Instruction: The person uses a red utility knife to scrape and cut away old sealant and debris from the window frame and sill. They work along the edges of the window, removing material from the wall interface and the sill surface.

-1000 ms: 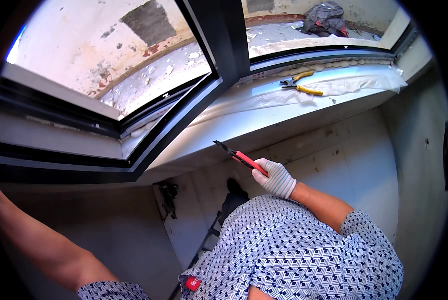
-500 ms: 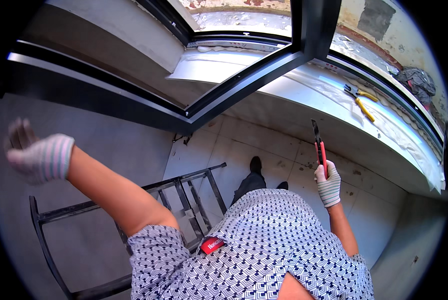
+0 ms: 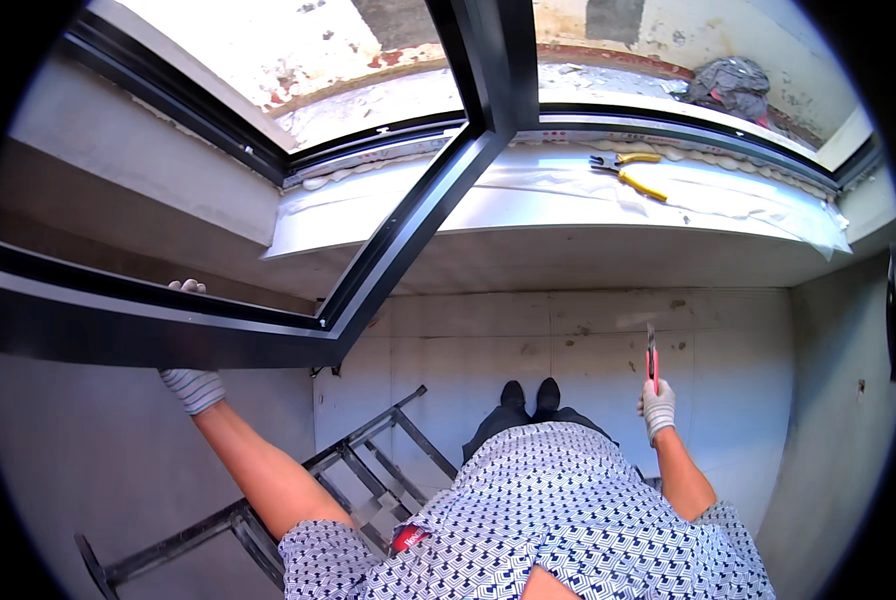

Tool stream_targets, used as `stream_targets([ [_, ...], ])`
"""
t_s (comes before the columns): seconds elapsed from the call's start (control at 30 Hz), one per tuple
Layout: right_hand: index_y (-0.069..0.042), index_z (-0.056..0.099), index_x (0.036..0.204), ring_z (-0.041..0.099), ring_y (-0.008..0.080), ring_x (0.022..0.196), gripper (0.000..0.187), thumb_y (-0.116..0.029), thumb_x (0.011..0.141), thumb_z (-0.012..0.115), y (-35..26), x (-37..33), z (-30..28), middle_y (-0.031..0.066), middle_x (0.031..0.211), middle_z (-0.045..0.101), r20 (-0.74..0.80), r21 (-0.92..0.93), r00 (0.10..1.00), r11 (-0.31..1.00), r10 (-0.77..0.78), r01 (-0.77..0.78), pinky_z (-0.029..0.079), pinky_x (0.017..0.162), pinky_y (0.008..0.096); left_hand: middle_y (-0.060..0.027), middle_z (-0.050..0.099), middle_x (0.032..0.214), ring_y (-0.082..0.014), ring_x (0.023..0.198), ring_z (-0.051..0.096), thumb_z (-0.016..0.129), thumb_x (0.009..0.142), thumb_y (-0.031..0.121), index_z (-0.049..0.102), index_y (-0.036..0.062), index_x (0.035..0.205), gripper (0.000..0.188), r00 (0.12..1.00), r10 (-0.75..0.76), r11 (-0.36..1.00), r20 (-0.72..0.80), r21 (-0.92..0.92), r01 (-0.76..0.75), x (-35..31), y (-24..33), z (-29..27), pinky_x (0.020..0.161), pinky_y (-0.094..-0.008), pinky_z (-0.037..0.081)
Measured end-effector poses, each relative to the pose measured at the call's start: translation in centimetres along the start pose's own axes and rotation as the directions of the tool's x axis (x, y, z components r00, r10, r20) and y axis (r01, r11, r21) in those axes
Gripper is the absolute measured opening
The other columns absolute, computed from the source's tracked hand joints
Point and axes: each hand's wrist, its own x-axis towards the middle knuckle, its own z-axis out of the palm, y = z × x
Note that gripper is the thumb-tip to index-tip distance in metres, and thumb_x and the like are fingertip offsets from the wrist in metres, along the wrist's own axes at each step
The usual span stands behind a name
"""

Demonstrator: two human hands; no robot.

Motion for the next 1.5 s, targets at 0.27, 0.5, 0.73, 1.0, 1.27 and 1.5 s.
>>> stream_targets([
  [0.27,-0.006,0.057,0.107,0.055,0.0154,0.047,0.023,-0.028,0.104,0.052,11.0,-5.5,-3.5,0.0044,0.066,0.056,-0.087,-0.002,0.96,0.963,0.268,-0.269,0.047,0.04,0.0323,-0.0183,0.062,0.11,-0.0297,0.108,0.06,0.046,0.105,0.037,0.057,-0.0049,0.129,0.05,0.966,-0.023,0.959,0.259,-0.268,0.095,-0.7,-1.8,1.2,0.108,-0.0424,0.046],
  [0.5,-0.005,0.059,0.106,0.058,0.0153,0.05,0.024,-0.028,0.103,0.055,9.3,-4.5,-1.9,0.0054,0.07,0.059,-0.029,0.021,0.974,0.974,0.225,-0.225,0.047,0.042,0.0321,-0.0086,0.055,0.092,-0.0208,0.09,0.052,0.055,0.102,0.035,0.058,0.0026,0.114,0.035,0.933,0.097,0.994,0.347,-0.075,-0.075,-9.0,-2.1,7.9,0.1,-0.0375,0.042],
  [0.73,-0.005,0.061,0.105,0.059,0.0156,0.05,0.025,-0.03,0.101,0.057,5.0,-1.7,-4.3,0.0045,0.067,0.06,0.03,0.031,0.998,0.998,0.047,-0.048,0.049,0.045,0.0338,-0.005,0.047,0.094,-0.0139,0.098,0.046,0.047,0.102,0.031,0.043,0.009,0.098,0.023,0.927,-0.018,0.989,0.375,0.143,-0.039,-19.5,-4.4,14.6,0.101,-0.033,0.038],
  [1.0,-0.005,0.058,0.107,0.057,0.0144,0.05,0.024,-0.028,0.103,0.054,6.4,-0.4,-8.9,0.0055,0.072,0.062,0.106,0.057,0.994,0.998,-0.016,0.01,0.05,0.045,0.0326,-0.0074,0.063,0.127,-0.0201,0.113,0.058,0.045,0.1,0.069,0.055,0.0074,0.137,0.073,0.879,0.012,0.995,0.477,-0.095,0.038,-30.5,-9.6,24.9,0.101,-0.0384,0.046],
  [1.27,-0.006,0.063,0.104,0.058,0.0153,0.048,0.022,-0.027,0.1,0.057,12.9,-2.6,-14.5,0.0033,0.063,0.059,-0.069,0.188,0.995,0.98,0.078,-0.064,0.05,0.046,0.0339,0.0079,0.046,0.09,-0.0022,0.076,0.037,0.065,0.094,0.065,0.05,0.0032,0.14,0.078,0.74,-0.148,0.969,0.656,0.246,-0.025,-32.2,-12.1,47.5,0.064,-0.0219,0.033],
  [1.5,-0.005,0.061,0.096,0.057,0.0153,0.046,0.024,-0.027,0.101,0.057,18.8,-4.9,-18.6,0.0024,0.061,0.056,-0.188,0.256,0.968,0.959,0.169,-0.118,0.047,0.043,0.0337,-0.001,0.06,0.102,-0.0096,0.089,0.053,0.068,0.101,0.019,0.053,0.004,0.122,0.03,0.632,-0.065,0.995,0.772,0.096,-0.015,-30.5,-16.4,59.3,0.084,-0.026,0.047],
])
